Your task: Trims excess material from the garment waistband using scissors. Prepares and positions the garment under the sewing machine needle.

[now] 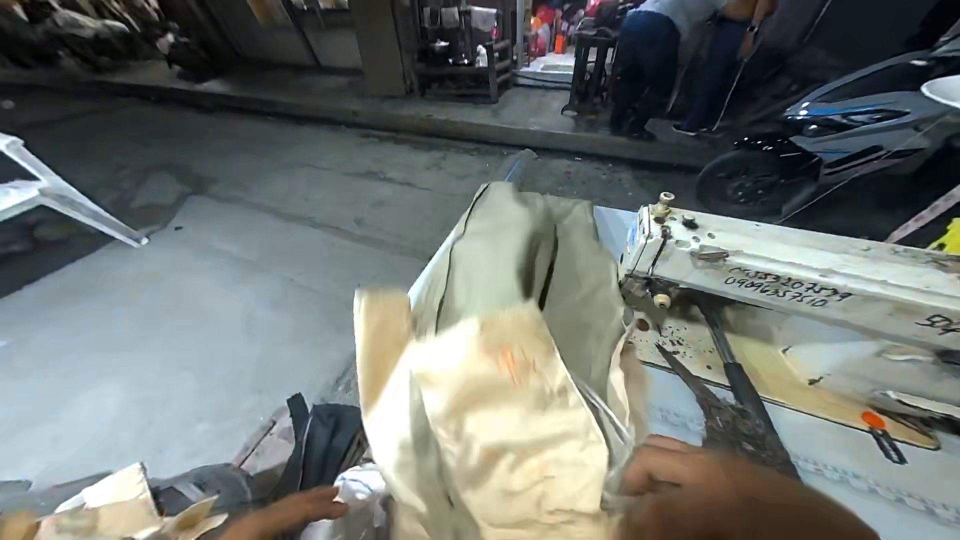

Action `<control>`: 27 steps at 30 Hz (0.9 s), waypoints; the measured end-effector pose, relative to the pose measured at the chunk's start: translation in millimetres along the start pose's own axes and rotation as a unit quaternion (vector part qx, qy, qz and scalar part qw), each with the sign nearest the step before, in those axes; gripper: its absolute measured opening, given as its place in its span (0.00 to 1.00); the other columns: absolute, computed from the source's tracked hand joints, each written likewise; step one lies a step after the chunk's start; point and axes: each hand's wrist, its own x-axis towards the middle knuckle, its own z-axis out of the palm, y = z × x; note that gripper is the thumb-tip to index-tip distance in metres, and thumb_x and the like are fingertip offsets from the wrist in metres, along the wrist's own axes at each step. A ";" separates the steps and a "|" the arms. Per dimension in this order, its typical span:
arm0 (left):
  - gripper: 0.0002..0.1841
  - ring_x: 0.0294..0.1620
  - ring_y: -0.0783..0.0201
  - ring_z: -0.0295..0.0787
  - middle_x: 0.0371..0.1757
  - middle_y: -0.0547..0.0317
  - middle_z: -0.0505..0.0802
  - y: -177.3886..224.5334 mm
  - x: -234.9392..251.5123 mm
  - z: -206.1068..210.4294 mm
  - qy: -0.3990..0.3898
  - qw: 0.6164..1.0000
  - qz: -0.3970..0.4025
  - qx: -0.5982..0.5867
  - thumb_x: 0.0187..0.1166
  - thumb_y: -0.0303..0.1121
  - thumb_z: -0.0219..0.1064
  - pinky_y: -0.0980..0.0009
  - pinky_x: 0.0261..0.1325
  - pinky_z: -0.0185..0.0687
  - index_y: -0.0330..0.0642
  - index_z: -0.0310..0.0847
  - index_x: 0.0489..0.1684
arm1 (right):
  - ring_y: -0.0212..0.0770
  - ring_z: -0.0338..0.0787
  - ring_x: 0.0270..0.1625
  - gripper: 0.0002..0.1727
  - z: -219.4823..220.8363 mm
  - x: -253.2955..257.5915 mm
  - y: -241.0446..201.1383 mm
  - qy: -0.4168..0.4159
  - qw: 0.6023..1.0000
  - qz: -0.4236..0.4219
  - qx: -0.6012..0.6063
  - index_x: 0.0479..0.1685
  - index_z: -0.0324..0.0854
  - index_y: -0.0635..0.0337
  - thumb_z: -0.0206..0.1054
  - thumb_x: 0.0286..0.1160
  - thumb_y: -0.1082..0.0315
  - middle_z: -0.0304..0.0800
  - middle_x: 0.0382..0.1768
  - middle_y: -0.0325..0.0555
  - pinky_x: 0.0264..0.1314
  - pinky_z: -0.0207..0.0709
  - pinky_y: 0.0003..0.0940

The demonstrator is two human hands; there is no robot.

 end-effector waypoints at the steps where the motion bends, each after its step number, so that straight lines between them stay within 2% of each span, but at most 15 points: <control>1: 0.25 0.72 0.40 0.86 0.69 0.38 0.90 2.7 -3.3 4.0 0.008 0.997 -0.058 0.049 0.67 0.29 0.81 0.35 0.77 0.74 0.33 0.86 0.66 | 0.45 0.88 0.57 0.28 -4.3 -4.5 16.0 -0.028 0.998 0.022 0.046 0.60 0.91 0.52 0.85 0.57 0.52 0.90 0.54 0.49 0.58 0.84 0.43; 3: 0.26 0.67 0.42 0.89 0.67 0.42 0.91 12.1 12.1 10.7 0.088 0.989 -0.043 0.113 0.73 0.38 0.78 0.34 0.71 0.79 0.39 0.85 0.70 | 0.37 0.89 0.55 0.33 -2.3 2.4 41.7 0.029 0.993 0.087 0.078 0.62 0.88 0.57 0.84 0.57 0.49 0.89 0.60 0.48 0.55 0.86 0.34; 4: 0.24 0.64 0.49 0.91 0.64 0.47 0.93 18.5 38.5 13.7 0.146 0.980 0.005 0.136 0.77 0.44 0.73 0.39 0.68 0.83 0.42 0.87 0.69 | 0.38 0.90 0.53 0.29 1.8 18.0 50.8 0.100 0.986 0.130 0.028 0.62 0.88 0.59 0.80 0.64 0.52 0.88 0.61 0.50 0.51 0.87 0.34; 7: 0.19 0.66 0.52 0.90 0.64 0.47 0.92 45.1 157.7 28.7 0.239 0.947 0.156 0.146 0.83 0.41 0.65 0.48 0.69 0.83 0.38 0.89 0.61 | 0.54 0.88 0.65 0.19 22.5 80.0 97.8 0.229 0.938 0.198 -0.171 0.65 0.89 0.58 0.68 0.80 0.61 0.88 0.65 0.57 0.67 0.82 0.52; 8: 0.18 0.69 0.51 0.87 0.68 0.47 0.90 51.8 195.8 39.0 0.238 0.941 0.190 0.146 0.81 0.40 0.67 0.47 0.71 0.82 0.39 0.89 0.63 | 0.59 0.83 0.73 0.20 26.2 97.0 115.5 0.213 0.934 0.200 -0.206 0.70 0.86 0.56 0.68 0.80 0.63 0.84 0.71 0.57 0.73 0.77 0.58; 10: 0.26 0.76 0.49 0.81 0.76 0.49 0.85 66.7 249.3 61.9 0.184 0.935 0.235 0.192 0.79 0.48 0.70 0.45 0.76 0.77 0.46 0.83 0.74 | 0.62 0.64 0.88 0.29 20.8 123.6 141.5 0.098 0.935 0.224 -0.255 0.82 0.76 0.47 0.70 0.79 0.61 0.69 0.85 0.55 0.87 0.57 0.65; 11: 0.33 0.81 0.50 0.77 0.81 0.52 0.81 72.5 262.9 69.8 0.123 0.933 0.229 0.248 0.77 0.55 0.70 0.43 0.81 0.71 0.52 0.76 0.82 | 0.61 0.69 0.85 0.26 15.6 131.2 151.5 0.051 0.931 0.233 -0.276 0.78 0.80 0.49 0.70 0.79 0.59 0.74 0.82 0.54 0.86 0.57 0.66; 12: 0.38 0.86 0.49 0.71 0.83 0.52 0.79 72.5 267.9 72.8 0.056 0.930 0.206 0.299 0.77 0.58 0.69 0.39 0.86 0.60 0.56 0.68 0.89 | 0.60 0.80 0.75 0.20 10.0 134.1 156.7 0.028 0.926 0.241 -0.288 0.68 0.86 0.53 0.70 0.79 0.59 0.85 0.70 0.55 0.80 0.64 0.66; 13: 0.36 0.85 0.48 0.72 0.78 0.50 0.84 61.6 265.5 71.8 0.021 0.927 0.183 0.326 0.79 0.55 0.69 0.37 0.88 0.55 0.58 0.68 0.89 | 0.58 0.87 0.66 0.15 5.7 130.5 156.8 0.012 0.918 0.249 -0.309 0.60 0.90 0.55 0.69 0.80 0.60 0.91 0.58 0.54 0.74 0.70 0.65; 15: 0.21 0.69 0.45 0.86 0.59 0.47 0.93 13.8 246.5 54.8 0.097 0.922 0.167 0.336 0.84 0.47 0.65 0.36 0.80 0.67 0.51 0.86 0.71 | 0.58 0.90 0.55 0.12 0.9 112.9 151.7 0.015 0.905 0.251 -0.344 0.49 0.92 0.56 0.66 0.83 0.61 0.92 0.44 0.53 0.60 0.78 0.61; 17: 0.21 0.63 0.42 0.87 0.56 0.44 0.91 -28.2 214.5 29.7 0.220 0.919 0.125 0.303 0.84 0.48 0.62 0.36 0.71 0.74 0.48 0.90 0.64 | 0.60 0.89 0.52 0.13 2.7 99.0 149.6 0.035 0.894 0.264 -0.361 0.46 0.92 0.59 0.64 0.84 0.61 0.91 0.42 0.55 0.54 0.79 0.60; 20: 0.20 0.72 0.33 0.76 0.71 0.33 0.82 -48.6 160.3 43.9 0.384 0.905 0.018 0.181 0.80 0.41 0.67 0.34 0.71 0.73 0.43 0.88 0.65 | 0.59 0.87 0.59 0.13 7.8 96.0 148.4 0.021 0.911 0.295 -0.289 0.54 0.90 0.60 0.65 0.82 0.63 0.89 0.50 0.56 0.60 0.79 0.60; 23: 0.32 0.72 0.34 0.75 0.69 0.23 0.78 -28.8 144.9 109.6 0.538 0.835 0.021 0.113 0.70 0.45 0.77 0.43 0.73 0.74 0.28 0.79 0.66 | 0.60 0.85 0.66 0.16 -11.1 121.1 146.6 0.086 0.941 0.234 -0.229 0.59 0.90 0.59 0.67 0.73 0.74 0.87 0.62 0.58 0.66 0.79 0.62; 25: 0.50 0.84 0.33 0.62 0.81 0.20 0.65 -19.2 152.2 147.5 0.543 0.836 0.027 0.074 0.63 0.56 0.82 0.41 0.81 0.64 0.33 0.65 0.81 | 0.63 0.84 0.70 0.25 -20.0 149.0 159.3 0.137 0.931 0.165 -0.294 0.67 0.87 0.55 0.64 0.70 0.83 0.86 0.66 0.59 0.68 0.79 0.62; 27: 0.53 0.91 0.36 0.52 0.90 0.28 0.57 -19.8 162.1 157.2 0.502 0.860 0.060 0.062 0.64 0.65 0.78 0.40 0.87 0.55 0.46 0.59 0.89 | 0.68 0.69 0.84 0.41 -25.3 175.0 179.1 0.073 0.912 0.169 -0.366 0.86 0.72 0.41 0.65 0.70 0.83 0.71 0.84 0.56 0.76 0.69 0.68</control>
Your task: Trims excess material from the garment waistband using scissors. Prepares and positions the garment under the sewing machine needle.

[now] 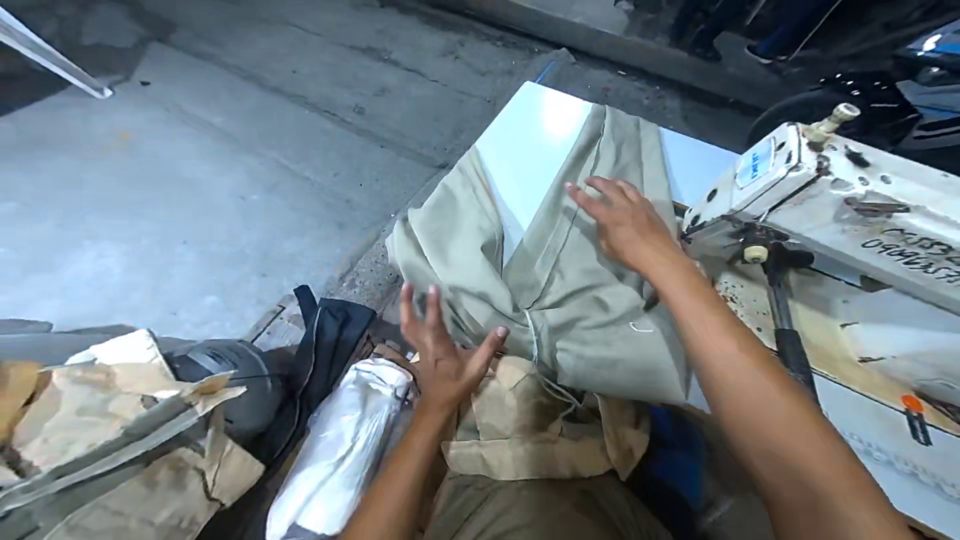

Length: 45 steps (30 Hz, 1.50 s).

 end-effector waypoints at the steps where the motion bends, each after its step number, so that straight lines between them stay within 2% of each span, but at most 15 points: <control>1: 0.48 0.91 0.38 0.56 0.89 0.32 0.63 1.4 8.2 0.1 -0.044 0.998 0.043 -0.011 0.67 0.67 0.74 0.40 0.88 0.55 0.51 0.65 0.86 | 0.71 0.60 0.88 0.43 7.5 11.7 4.5 -0.042 0.999 -0.010 -0.025 0.88 0.68 0.37 0.66 0.70 0.83 0.63 0.89 0.54 0.78 0.63 0.72; 6: 0.42 0.93 0.39 0.54 0.89 0.50 0.71 12.8 91.1 -15.9 -0.339 0.907 0.194 0.158 0.65 0.61 0.78 0.30 0.86 0.52 0.63 0.74 0.84 | 0.63 0.79 0.78 0.16 22.7 34.5 15.0 -0.018 0.999 -0.037 -0.035 0.49 0.91 0.55 0.66 0.69 0.83 0.90 0.64 0.52 0.80 0.53 0.82; 8: 0.29 0.89 0.35 0.61 0.81 0.45 0.80 -9.9 110.9 -24.0 -0.364 0.891 0.177 0.206 0.63 0.58 0.81 0.30 0.86 0.53 0.52 0.90 0.59 | 0.69 0.81 0.67 0.14 9.2 33.9 7.8 0.051 0.998 -0.007 -0.028 0.47 0.91 0.57 0.65 0.70 0.82 0.86 0.59 0.62 0.70 0.66 0.75; 11: 0.12 0.51 0.40 0.93 0.42 0.44 0.94 15.8 104.1 -53.5 -0.437 0.853 0.148 0.243 0.77 0.40 0.72 0.38 0.59 0.83 0.39 0.90 0.41 | 0.69 0.87 0.56 0.15 -11.7 28.6 -6.3 0.178 0.982 0.063 0.013 0.53 0.89 0.63 0.60 0.73 0.79 0.87 0.51 0.67 0.54 0.79 0.66; 15: 0.23 0.34 0.47 0.92 0.38 0.46 0.91 116.6 40.1 -83.2 -0.557 0.825 0.077 -0.062 0.77 0.46 0.74 0.47 0.35 0.89 0.37 0.80 0.58 | 0.57 0.93 0.51 0.14 -44.5 39.0 -36.1 0.318 0.934 0.080 0.140 0.58 0.81 0.74 0.60 0.78 0.75 0.91 0.51 0.65 0.56 0.84 0.53; 23: 0.18 0.49 0.74 0.91 0.50 0.53 0.91 168.1 11.0 -35.4 -0.432 0.751 -0.086 -0.492 0.83 0.26 0.65 0.73 0.56 0.88 0.25 0.71 0.65 | 0.25 0.86 0.42 0.10 -117.3 54.2 -59.9 0.497 0.797 0.019 0.342 0.50 0.76 0.76 0.65 0.74 0.78 0.87 0.42 0.47 0.47 0.81 0.19; 25: 0.28 0.64 0.61 0.87 0.67 0.38 0.84 204.3 -2.5 -12.2 -0.404 0.774 0.010 -0.487 0.81 0.25 0.66 0.67 0.68 0.85 0.19 0.62 0.77 | 0.30 0.89 0.46 0.09 -124.2 60.3 -61.5 0.447 0.840 -0.018 0.308 0.48 0.79 0.76 0.64 0.75 0.78 0.89 0.44 0.51 0.52 0.84 0.25; 27: 0.37 0.82 0.47 0.75 0.85 0.25 0.67 223.5 10.0 4.1 -0.481 0.784 0.145 -0.365 0.85 0.29 0.64 0.61 0.80 0.75 0.19 0.50 0.88 | 0.46 0.89 0.63 0.24 -144.9 53.6 -52.6 0.207 0.962 -0.017 0.175 0.74 0.75 0.63 0.62 0.78 0.77 0.86 0.66 0.56 0.68 0.82 0.43; 29: 0.33 0.84 0.50 0.74 0.86 0.35 0.72 214.6 40.5 28.5 -0.547 0.772 0.191 -0.263 0.82 0.22 0.62 0.57 0.85 0.70 0.31 0.59 0.90 | 0.60 0.83 0.73 0.48 -167.1 28.5 -40.8 0.025 0.995 0.035 0.092 0.98 0.40 0.44 0.63 0.80 0.75 0.70 0.82 0.61 0.72 0.78 0.61; 30: 0.33 0.85 0.52 0.74 0.86 0.42 0.75 198.6 58.6 47.4 -0.571 0.766 0.173 -0.238 0.81 0.19 0.60 0.54 0.87 0.66 0.37 0.61 0.90 | 0.59 0.88 0.66 0.45 -170.4 -0.3 -42.2 0.042 0.993 0.065 0.093 0.97 0.40 0.43 0.60 0.82 0.73 0.76 0.77 0.60 0.65 0.83 0.59; 33: 0.26 0.67 0.56 0.87 0.71 0.43 0.88 151.7 95.4 100.4 -0.582 0.766 0.029 -0.272 0.85 0.20 0.57 0.56 0.74 0.79 0.35 0.69 0.85 | 0.38 0.84 0.31 0.16 -112.0 -119.8 -100.4 0.228 0.944 0.141 0.193 0.65 0.78 0.60 0.63 0.84 0.63 0.85 0.37 0.48 0.32 0.82 0.37; 35: 0.24 0.59 0.58 0.91 0.66 0.39 0.89 137.8 113.3 122.3 -0.582 0.743 -0.021 -0.331 0.83 0.19 0.59 0.60 0.65 0.85 0.30 0.70 0.80 | 0.36 0.84 0.28 0.20 -29.0 -179.1 -148.0 0.271 0.918 0.220 0.187 0.44 0.87 0.64 0.73 0.72 0.52 0.86 0.29 0.44 0.29 0.81 0.34; 40: 0.19 0.60 0.57 0.92 0.58 0.46 0.94 132.9 145.9 108.9 -0.543 0.802 0.166 -0.186 0.74 0.21 0.72 0.57 0.69 0.85 0.34 0.87 0.65 | 0.62 0.94 0.37 0.43 57.4 -217.5 -181.4 -0.072 0.886 0.418 0.185 0.28 0.89 0.67 0.62 0.71 0.27 0.91 0.27 0.59 0.41 0.83 0.65; 43: 0.30 0.74 0.46 0.79 0.73 0.54 0.86 109.4 136.1 89.4 -0.480 0.857 0.186 0.005 0.68 0.56 0.79 0.38 0.68 0.79 0.53 0.88 0.68 | 0.48 0.90 0.32 0.31 72.2 -210.3 -174.3 -0.038 0.805 0.465 0.367 0.20 0.85 0.65 0.62 0.82 0.45 0.88 0.22 0.51 0.40 0.83 0.53; 45: 0.18 0.80 0.43 0.74 0.77 0.53 0.84 88.2 112.8 85.1 -0.460 0.872 0.162 0.037 0.77 0.48 0.74 0.36 0.76 0.71 0.49 0.92 0.57 | 0.33 0.87 0.28 0.19 68.1 -210.4 -178.7 0.129 0.710 0.487 0.492 0.27 0.83 0.68 0.62 0.84 0.62 0.85 0.22 0.43 0.36 0.84 0.36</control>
